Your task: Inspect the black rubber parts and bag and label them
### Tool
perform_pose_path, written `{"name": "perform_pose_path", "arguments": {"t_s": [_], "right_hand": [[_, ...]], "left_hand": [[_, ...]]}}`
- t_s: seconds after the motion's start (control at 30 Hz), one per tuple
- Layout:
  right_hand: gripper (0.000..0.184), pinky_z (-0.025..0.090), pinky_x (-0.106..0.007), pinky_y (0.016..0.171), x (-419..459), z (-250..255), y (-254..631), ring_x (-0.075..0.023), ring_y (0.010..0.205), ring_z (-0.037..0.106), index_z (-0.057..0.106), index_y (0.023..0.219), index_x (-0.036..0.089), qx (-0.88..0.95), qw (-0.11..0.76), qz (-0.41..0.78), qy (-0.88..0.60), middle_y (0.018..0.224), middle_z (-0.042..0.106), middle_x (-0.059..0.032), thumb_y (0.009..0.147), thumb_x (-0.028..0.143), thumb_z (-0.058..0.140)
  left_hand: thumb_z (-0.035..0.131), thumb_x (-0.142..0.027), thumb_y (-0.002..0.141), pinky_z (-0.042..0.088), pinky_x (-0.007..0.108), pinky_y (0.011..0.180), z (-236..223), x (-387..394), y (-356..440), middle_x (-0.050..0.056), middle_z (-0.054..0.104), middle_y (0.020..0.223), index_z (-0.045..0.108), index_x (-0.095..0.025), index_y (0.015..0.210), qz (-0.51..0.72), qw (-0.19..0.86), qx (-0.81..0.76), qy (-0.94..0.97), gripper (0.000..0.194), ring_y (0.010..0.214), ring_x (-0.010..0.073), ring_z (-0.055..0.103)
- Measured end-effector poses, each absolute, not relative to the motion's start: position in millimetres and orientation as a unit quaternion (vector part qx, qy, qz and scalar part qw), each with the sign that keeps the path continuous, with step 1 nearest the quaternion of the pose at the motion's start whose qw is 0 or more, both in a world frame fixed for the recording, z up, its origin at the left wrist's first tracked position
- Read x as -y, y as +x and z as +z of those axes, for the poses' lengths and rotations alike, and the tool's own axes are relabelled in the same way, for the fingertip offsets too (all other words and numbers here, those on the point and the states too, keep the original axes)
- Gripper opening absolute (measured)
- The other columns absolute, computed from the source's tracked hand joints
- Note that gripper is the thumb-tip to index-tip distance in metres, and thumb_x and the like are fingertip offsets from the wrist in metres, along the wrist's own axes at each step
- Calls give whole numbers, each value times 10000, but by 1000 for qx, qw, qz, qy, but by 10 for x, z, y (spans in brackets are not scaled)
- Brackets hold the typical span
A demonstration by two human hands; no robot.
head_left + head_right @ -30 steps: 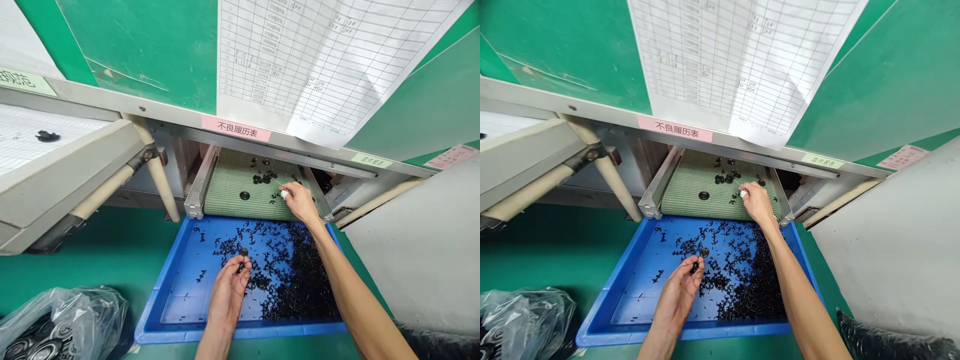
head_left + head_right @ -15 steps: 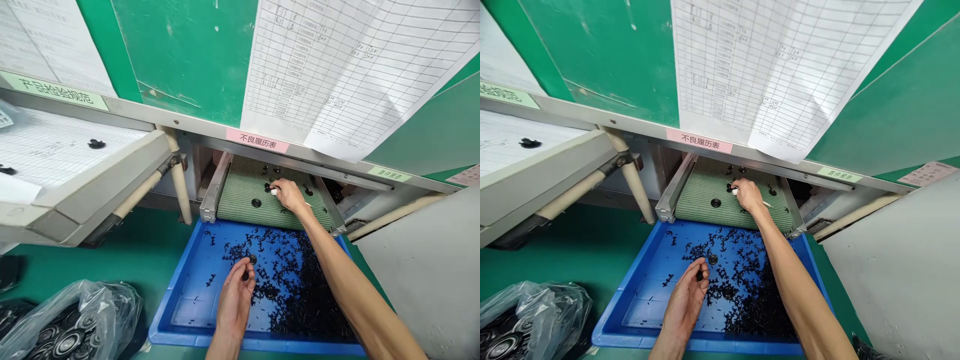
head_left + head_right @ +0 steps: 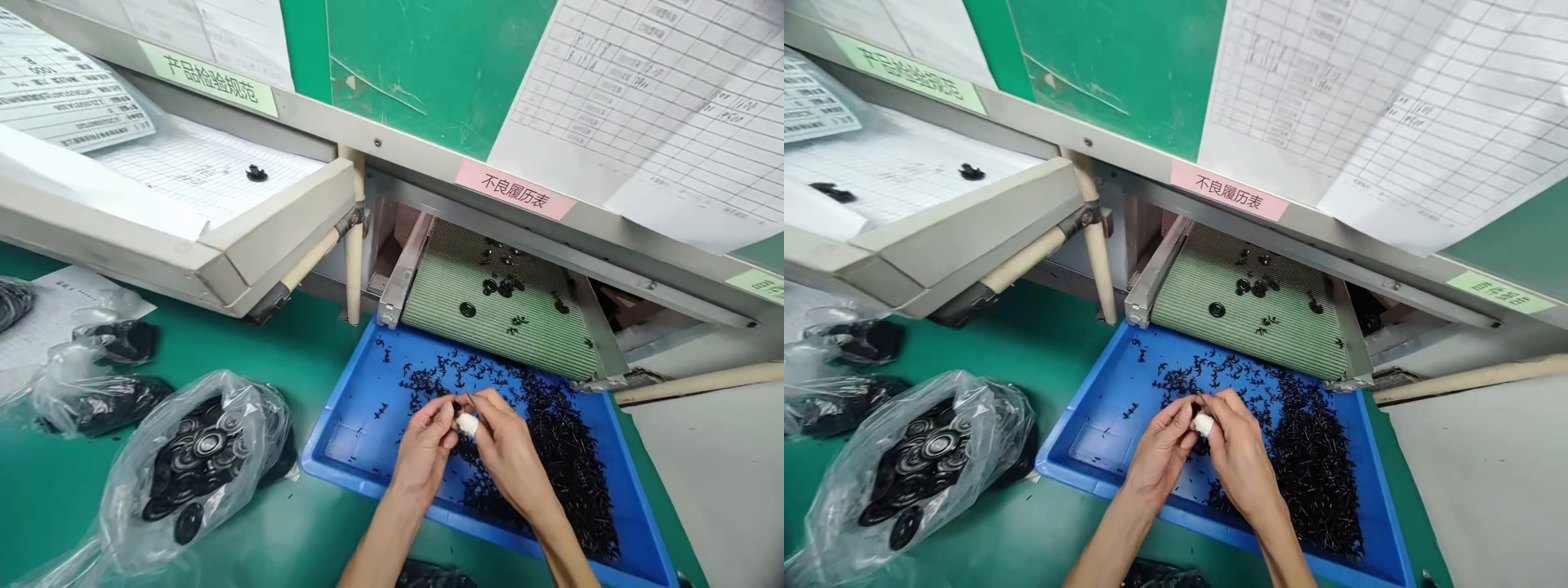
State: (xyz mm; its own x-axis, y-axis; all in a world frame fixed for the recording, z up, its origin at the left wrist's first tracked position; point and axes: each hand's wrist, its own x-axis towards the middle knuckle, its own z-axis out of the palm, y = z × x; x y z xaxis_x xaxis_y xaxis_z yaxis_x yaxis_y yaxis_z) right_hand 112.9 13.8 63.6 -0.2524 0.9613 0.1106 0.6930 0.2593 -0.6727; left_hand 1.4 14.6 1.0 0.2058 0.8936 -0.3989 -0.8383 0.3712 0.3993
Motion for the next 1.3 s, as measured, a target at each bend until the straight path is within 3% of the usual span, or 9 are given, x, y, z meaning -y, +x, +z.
{"name": "perform_pose_path", "arguments": {"t_s": [0.1, 0.2, 0.27, 0.4, 0.57, 0.73, 0.97, 1.17, 1.3], "right_hand": [[404, 481, -264, 805, -47, 644, 1238, -163, 925, 599, 499, 1252, 219, 788, 220, 208, -536, 1076, 594, -75, 900, 123, 324], [457, 478, -257, 609, 46, 591, 1328, -171, 678, 631, 408, 1321, 172, 792, 153, 103, -582, 849, 649, -59, 885, 99, 293], [403, 407, -245, 492, 82, 554, 1344, -173, 542, 598, 451, 1248, 169, 790, 95, 45, -604, 698, 627, -20, 884, 93, 293], [310, 361, -227, 518, 78, 539, 1283, -164, 657, 619, 530, 1024, 220, 808, 29, -37, -587, 814, 637, -22, 845, 45, 345], [275, 357, -244, 594, 43, 528, 1206, -166, 695, 603, 537, 980, 220, 814, 41, -93, -571, 787, 641, -9, 842, 37, 385], [213, 303, -260, 549, 72, 486, 1136, -165, 629, 600, 535, 917, 217, 799, 50, -117, -587, 700, 620, 10, 856, 54, 411], [203, 238, -250, 491, 56, 413, 946, -149, 524, 580, 557, 905, 193, 737, 50, -5, -674, 680, 646, -23, 891, 113, 371], [263, 342, -214, 511, -150, 302, 1139, -145, 509, 538, 566, 792, 186, 643, 206, 274, -684, 535, 590, 8, 869, 191, 315], [250, 363, -229, 552, -358, 461, 1441, -146, 543, 533, 602, 892, 190, 654, 241, 187, -693, 623, 624, 6, 886, 265, 364]], "left_hand": [[825, -346, 636, 386, 170, 572, 31, -157, -1, 45, 641, 777, 723, -126, 888, 551, 781, -289, 46, 350, 640, 65, 505], [808, -368, 657, 344, 154, 525, 71, -155, -6, 43, 626, 768, 696, -124, 880, 547, 781, -297, 50, 348, 623, 58, 492], [795, -388, 669, 328, 149, 512, 91, -147, -1, 41, 617, 763, 681, -119, 854, 549, 773, -311, 61, 346, 616, 54, 481], [763, -441, 690, 301, 154, 483, 93, -120, 27, 39, 599, 748, 665, -110, 847, 554, 754, -338, 101, 379, 600, 57, 452], [666, -453, 788, 284, 169, 476, 46, -95, 53, 9, 556, 703, 648, -128, 874, 557, 737, -350, 156, 337, 552, 53, 399], [611, -449, 832, 291, 185, 493, 20, -89, 51, -10, 537, 708, 641, -140, 922, 559, 712, -368, 211, 323, 515, 42, 383], [684, -454, 761, 240, 192, 452, 25, -88, 38, -53, 469, 642, 630, -153, 879, 578, 662, -416, 234, 327, 481, 42, 307], [671, -458, 769, 333, 189, 522, 13, -84, 15, 1, 572, 748, 649, -165, 899, 583, 620, -453, 266, 321, 596, 82, 430], [694, -412, 750, 295, 169, 470, 62, -127, 17, 13, 582, 722, 619, -147, 832, 548, 721, -394, 157, 287, 569, 70, 439]]}}
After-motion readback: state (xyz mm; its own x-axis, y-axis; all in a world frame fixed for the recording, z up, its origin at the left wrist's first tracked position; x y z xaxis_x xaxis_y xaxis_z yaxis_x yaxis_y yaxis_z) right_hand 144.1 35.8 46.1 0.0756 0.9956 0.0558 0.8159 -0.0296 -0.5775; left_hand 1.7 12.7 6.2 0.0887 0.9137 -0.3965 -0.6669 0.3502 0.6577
